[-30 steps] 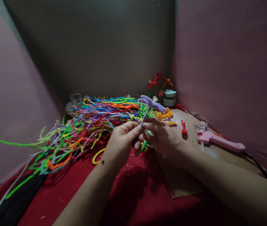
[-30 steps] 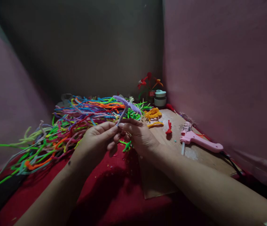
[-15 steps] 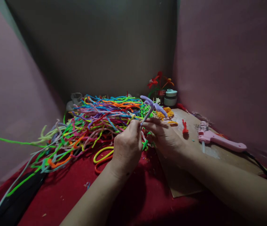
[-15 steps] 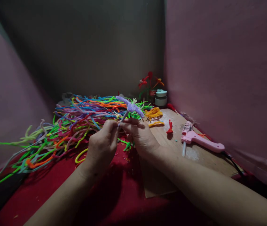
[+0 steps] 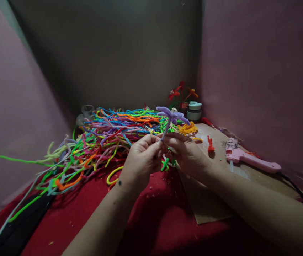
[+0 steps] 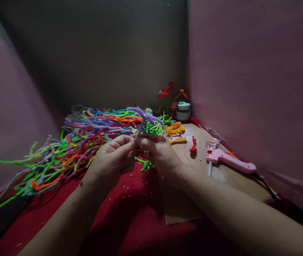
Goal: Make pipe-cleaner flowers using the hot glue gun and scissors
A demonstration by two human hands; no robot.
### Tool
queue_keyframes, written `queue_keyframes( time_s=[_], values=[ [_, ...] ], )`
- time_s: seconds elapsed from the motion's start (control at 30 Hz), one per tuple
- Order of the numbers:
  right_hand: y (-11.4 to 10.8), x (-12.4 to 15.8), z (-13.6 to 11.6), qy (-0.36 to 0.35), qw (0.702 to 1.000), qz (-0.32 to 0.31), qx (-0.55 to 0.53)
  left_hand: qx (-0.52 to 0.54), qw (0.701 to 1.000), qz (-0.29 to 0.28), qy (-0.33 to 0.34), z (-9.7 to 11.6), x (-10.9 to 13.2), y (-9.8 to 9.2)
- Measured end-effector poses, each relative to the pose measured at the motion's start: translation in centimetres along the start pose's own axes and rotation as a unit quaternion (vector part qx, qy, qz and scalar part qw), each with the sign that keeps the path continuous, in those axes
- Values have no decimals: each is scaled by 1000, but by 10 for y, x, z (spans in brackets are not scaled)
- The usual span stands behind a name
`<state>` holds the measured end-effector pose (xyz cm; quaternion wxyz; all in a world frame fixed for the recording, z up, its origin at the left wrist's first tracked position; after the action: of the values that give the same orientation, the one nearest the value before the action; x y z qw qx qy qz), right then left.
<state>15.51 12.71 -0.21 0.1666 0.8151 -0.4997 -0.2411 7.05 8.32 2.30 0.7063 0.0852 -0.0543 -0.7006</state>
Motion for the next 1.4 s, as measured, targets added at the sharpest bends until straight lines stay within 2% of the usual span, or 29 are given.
queue_keyframes(
  time_s=[0.1, 0.2, 0.27, 0.33, 0.43, 0.5, 0.57, 0.67, 0.73, 0.8, 0.93, 1.0, 1.1, 1.2, 1.3, 1.4],
  values=[
    [-1, 1, 0, 6, 1000, 0, -6, 40, 998, -29, -31, -2, 0, 0],
    [3, 1, -1, -2, 1000, -26, -5, 69, 993, -78, -50, -3, 1, 3],
    [6, 0, -2, -15, 999, -44, -3, 65, 991, -108, -53, -3, 1, 6],
    [6, -1, -2, -17, 999, -40, -13, 27, 994, -101, -34, -3, 1, 6],
    [3, -1, -1, -3, 999, -8, -32, -115, 990, -14, 75, 5, 1, -1],
    [1, -1, -3, -6, 999, 22, -27, -226, 957, 49, 177, 14, 5, -4],
    [1, 1, -7, -26, 999, 38, 3, -302, 914, 86, 257, 20, 10, -4],
    [4, 4, -9, -40, 998, 30, 45, -349, 882, 99, 302, 21, 13, -5],
    [4, 6, -7, -31, 998, 23, 44, -349, 883, 101, 297, 21, 12, -7],
    [4, 7, -6, -32, 999, 12, 41, -323, 901, 95, 274, 21, 10, -8],
    [7, 6, -8, -43, 997, -25, 62, -186, 969, 59, 155, 15, 4, -7],
    [8, 4, -7, -30, 998, -27, 54, -107, 989, 35, 92, 11, 2, -5],
    [7, 2, -7, -7, 1000, -19, 24, -20, 999, -14, 31, 8, 1, -2],
    [9, 0, -4, 9, 999, -39, -1, 19, 997, -69, -15, 5, 1, 0],
    [10, -1, -2, 5, 998, -62, -17, -27, 996, -87, 0, 5, 2, 0],
    [3, -3, 2, 9, 998, -20, -52, -171, 980, -23, 99, 11, 2, -5]
  ],
)
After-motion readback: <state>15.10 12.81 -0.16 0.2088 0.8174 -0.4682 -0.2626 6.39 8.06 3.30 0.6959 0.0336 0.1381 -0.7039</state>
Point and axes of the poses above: each hand's wrist, its own x-axis away from the middle knuckle, its own y-axis out of the palm, z = x × y, the point moved 7 cm from there along -x, towards the middle knuckle, and after that the axes turned 3 degrees about z, right-handed, at the moved point
